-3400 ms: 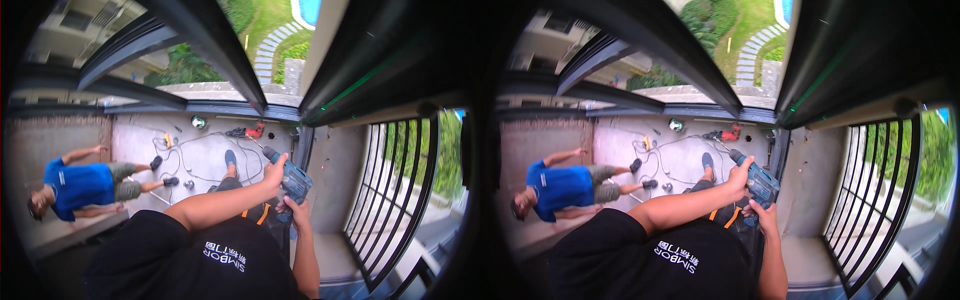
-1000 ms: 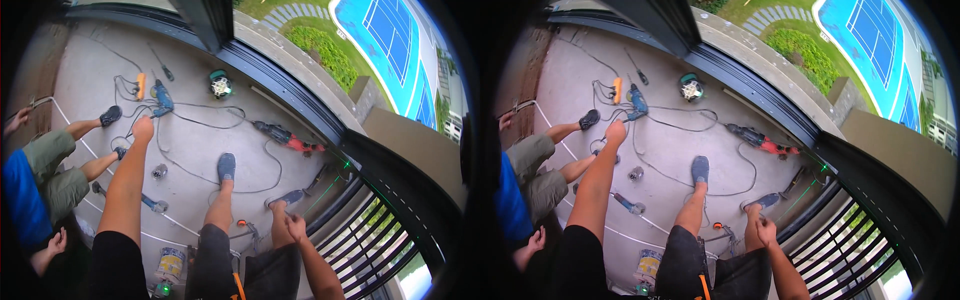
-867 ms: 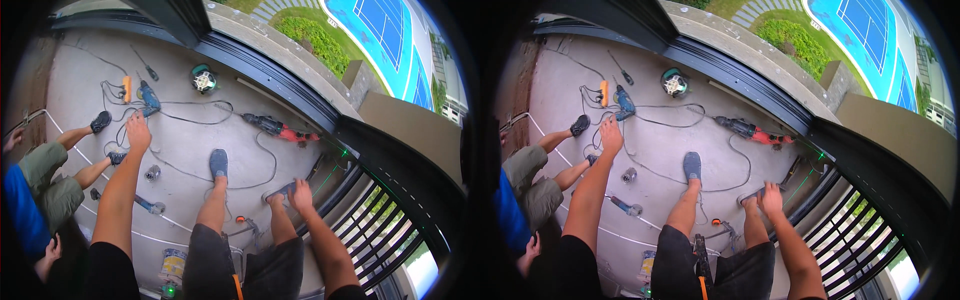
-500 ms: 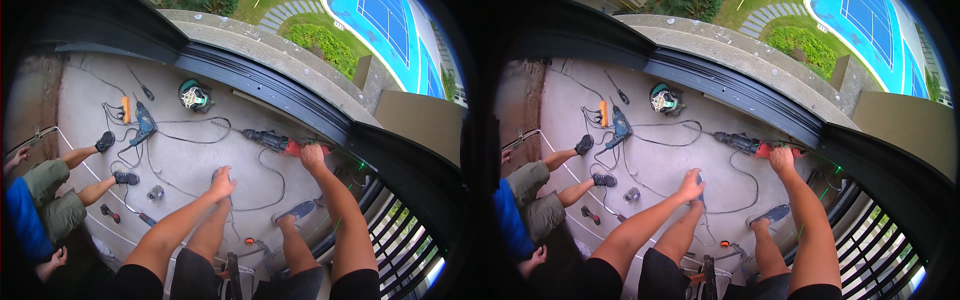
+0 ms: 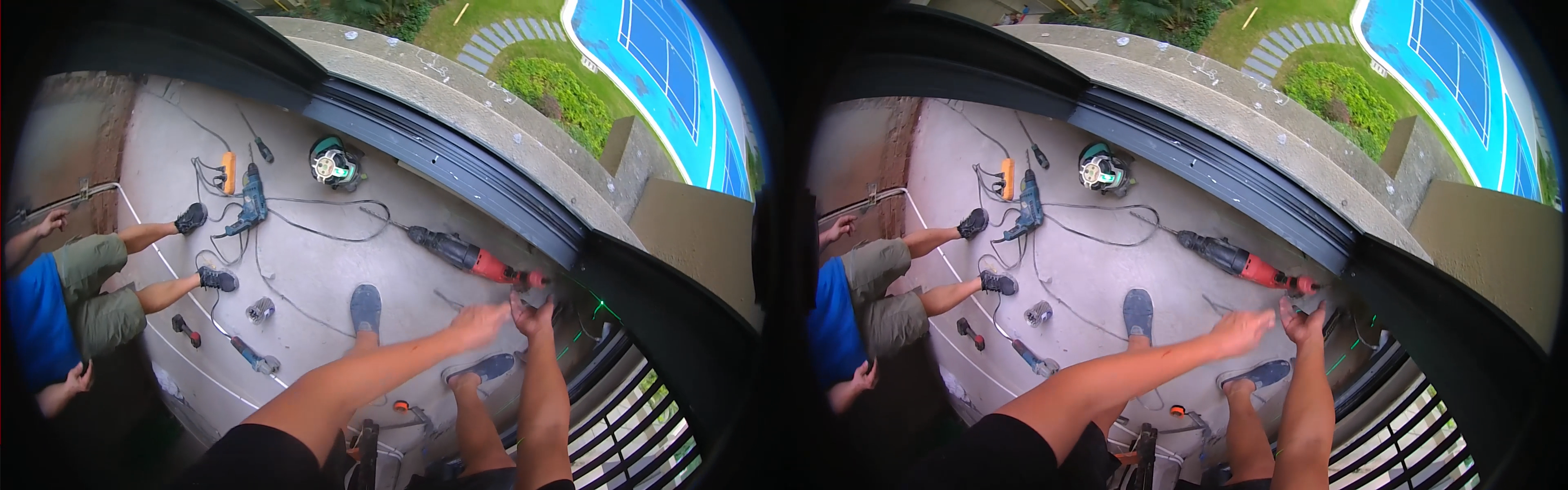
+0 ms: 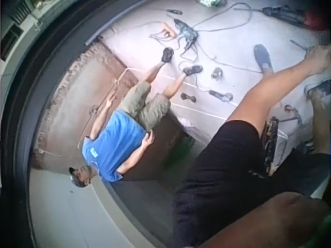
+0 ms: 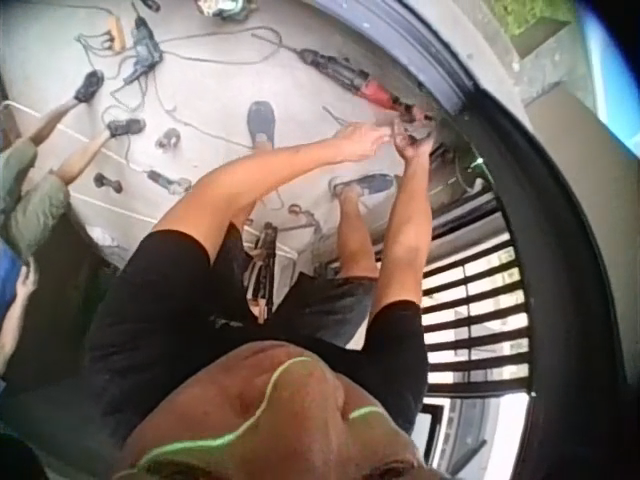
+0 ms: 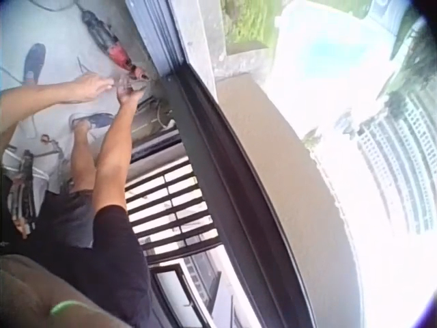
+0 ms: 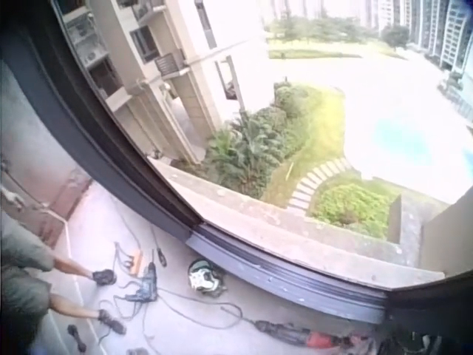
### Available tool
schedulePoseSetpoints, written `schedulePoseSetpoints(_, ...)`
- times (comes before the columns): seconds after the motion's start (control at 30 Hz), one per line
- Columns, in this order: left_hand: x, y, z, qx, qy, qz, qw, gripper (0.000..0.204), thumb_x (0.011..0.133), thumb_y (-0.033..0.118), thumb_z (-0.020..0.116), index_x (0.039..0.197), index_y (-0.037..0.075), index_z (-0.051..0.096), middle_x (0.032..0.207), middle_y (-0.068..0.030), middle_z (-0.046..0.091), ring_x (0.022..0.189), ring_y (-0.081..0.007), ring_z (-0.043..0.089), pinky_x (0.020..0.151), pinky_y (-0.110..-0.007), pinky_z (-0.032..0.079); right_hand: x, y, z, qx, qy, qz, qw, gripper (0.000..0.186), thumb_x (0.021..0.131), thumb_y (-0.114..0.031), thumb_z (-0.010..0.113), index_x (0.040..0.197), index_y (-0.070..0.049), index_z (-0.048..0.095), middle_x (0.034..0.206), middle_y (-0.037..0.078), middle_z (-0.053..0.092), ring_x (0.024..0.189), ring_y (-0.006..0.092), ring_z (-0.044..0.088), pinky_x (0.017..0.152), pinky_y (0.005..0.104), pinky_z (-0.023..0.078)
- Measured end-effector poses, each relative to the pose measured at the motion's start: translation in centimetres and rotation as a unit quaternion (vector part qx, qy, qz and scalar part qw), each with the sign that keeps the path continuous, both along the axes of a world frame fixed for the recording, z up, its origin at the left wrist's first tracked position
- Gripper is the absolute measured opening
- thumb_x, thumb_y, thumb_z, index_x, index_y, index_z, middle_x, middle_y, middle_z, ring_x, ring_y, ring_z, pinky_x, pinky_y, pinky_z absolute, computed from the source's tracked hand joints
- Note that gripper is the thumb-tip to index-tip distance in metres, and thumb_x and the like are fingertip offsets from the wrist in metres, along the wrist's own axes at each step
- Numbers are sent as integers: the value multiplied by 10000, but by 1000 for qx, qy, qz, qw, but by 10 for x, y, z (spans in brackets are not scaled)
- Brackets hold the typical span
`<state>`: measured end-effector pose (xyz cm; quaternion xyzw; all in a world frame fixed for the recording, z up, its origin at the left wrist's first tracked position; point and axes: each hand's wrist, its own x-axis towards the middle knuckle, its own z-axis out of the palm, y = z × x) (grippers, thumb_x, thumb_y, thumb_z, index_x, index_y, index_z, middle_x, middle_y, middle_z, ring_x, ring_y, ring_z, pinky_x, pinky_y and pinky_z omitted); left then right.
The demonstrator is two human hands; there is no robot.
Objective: The person installs a window frame by fastening the upper frame with a power drill and a hammer, drilling holes into the frame and concrete with hammer drills, and driving fasteners into the frame with a hammer.
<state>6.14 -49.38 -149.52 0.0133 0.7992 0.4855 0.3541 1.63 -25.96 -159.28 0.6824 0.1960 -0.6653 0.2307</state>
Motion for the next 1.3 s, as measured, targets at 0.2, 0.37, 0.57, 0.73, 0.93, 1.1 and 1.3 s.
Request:
schedulePoseSetpoints(0.2, 80, -10, 85, 41, -165, -125, 978, 266, 1026, 281, 571, 1187, 72, 606, 1004, -220, 734, 984, -447, 706, 831, -577, 545, 10, 5, -11, -127, 0, 214, 969, 770, 922, -574, 731, 1337, 47, 541, 1097, 243, 688, 851, 338, 712, 726, 394, 636)
schedulePoseSetpoints(0.37, 98, -32, 99, 71, -150, -195, 967, 266, 969, 229, 598, 1165, 62, 665, 1026, -222, 742, 1012, -434, 712, 852, -552, 554, 61, -28, -34, -247, -61, 222, 941, 231, 946, -263, 780, 968, -76, 646, 745, 42, 658, 595, 130, 640, 499, 241, 552)
schedulePoseSetpoints(0.57, 115, -65, 109, 123, -193, -230, 946, 515, 933, 483, 625, 939, -9, 775, 951, -237, 756, 902, -364, 739, 801, -495, 568, 108, -47, 49, -177, -37, 108, 978, 137, 964, -75, 713, 982, -41, 581, 743, 57, 638, 596, 125, 619, 537, 227, 556)
schedulePoseSetpoints(0.73, 93, -114, 72, 138, -492, 498, 701, 1097, 865, 912, 470, 1581, 82, 448, 1448, -223, 591, 1448, -412, 453, 1137, -580, 415, 119, -140, 228, 16, 4, 196, 980, 60, 982, -73, 666, 961, -68, 609, 745, 34, 662, 618, 117, 654, 525, 267, 562)
schedulePoseSetpoints(0.93, 63, -50, 60, 310, -482, 646, 505, 969, 872, 754, 673, 1457, 3, 488, 1381, -168, 620, 1241, -333, 624, 1084, -532, 477, 146, -181, 383, 227, 177, 404, 868, 160, 972, -14, 656, 1042, -30, 513, 723, 52, 576, 591, 152, 574, 535, 313, 490)
schedulePoseSetpoints(1.1, 20, -50, 205, 537, -429, 615, 386, 540, 943, 567, 729, 1208, 106, 637, 1088, -53, 717, 1011, -200, 693, 952, -392, 553, 186, -136, 454, 466, 293, 531, 644, 535, 900, -39, 768, 1367, 22, 513, 866, 46, 598, 621, 124, 555, 576, 278, 489)
schedulePoseSetpoints(1.3, -31, -100, 289, 642, -352, 554, 396, 557, 979, 613, 638, 1199, 101, 629, 1101, -62, 703, 1004, -183, 674, 949, -370, 544, 161, -170, 532, 459, 341, 569, 591, 252, 915, 54, 707, 1085, 45, 521, 749, 138, 629, 574, 189, 575, 504, 322, 493)
